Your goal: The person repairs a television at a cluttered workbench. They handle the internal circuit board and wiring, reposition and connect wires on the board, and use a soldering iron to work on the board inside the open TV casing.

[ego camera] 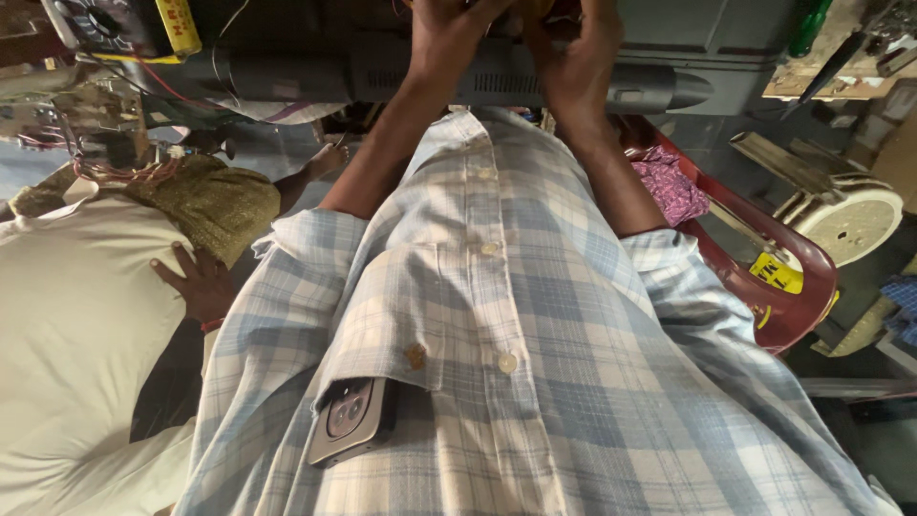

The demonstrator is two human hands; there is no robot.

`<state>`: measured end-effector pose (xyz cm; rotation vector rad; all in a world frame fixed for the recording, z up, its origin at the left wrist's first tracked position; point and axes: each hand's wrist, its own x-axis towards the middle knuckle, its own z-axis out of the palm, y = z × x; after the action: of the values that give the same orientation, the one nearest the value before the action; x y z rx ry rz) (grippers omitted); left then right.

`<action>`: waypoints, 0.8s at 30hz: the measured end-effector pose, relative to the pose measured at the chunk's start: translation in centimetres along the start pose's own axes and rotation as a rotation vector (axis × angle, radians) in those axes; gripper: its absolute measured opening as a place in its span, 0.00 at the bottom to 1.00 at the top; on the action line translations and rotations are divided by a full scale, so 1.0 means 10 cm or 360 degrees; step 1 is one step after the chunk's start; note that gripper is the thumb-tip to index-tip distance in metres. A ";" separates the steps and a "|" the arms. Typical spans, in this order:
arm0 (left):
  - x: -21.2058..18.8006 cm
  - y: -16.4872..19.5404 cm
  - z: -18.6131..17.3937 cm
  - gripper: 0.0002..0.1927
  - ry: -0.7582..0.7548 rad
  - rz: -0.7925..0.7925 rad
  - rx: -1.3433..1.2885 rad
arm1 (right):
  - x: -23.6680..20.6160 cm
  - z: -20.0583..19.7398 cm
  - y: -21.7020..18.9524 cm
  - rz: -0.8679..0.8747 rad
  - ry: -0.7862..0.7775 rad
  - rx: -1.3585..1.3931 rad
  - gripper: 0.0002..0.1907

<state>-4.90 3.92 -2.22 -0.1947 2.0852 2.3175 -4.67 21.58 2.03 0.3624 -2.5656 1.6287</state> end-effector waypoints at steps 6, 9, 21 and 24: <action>-0.04 0.00 0.03 0.10 0.0052 0.0051 -0.0265 | -0.02 0.01 -0.01 -0.0008 -0.0037 -0.0030 0.16; -0.04 0.01 0.01 0.12 0.0003 -0.0070 -0.0219 | -0.02 0.01 -0.04 0.0043 -0.0059 0.0134 0.16; -0.03 -0.03 0.00 0.12 -0.0028 -0.0210 -0.0247 | -0.04 -0.05 0.12 0.0047 -0.0004 -0.0022 0.10; -0.01 -0.02 -0.05 0.09 -0.0253 0.0019 -0.0435 | -0.01 -0.12 0.18 0.0060 0.0004 -0.0032 0.10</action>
<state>-4.76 3.47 -2.43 -0.0006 1.7000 2.5250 -5.06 23.44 0.93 0.3121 -2.6008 1.6132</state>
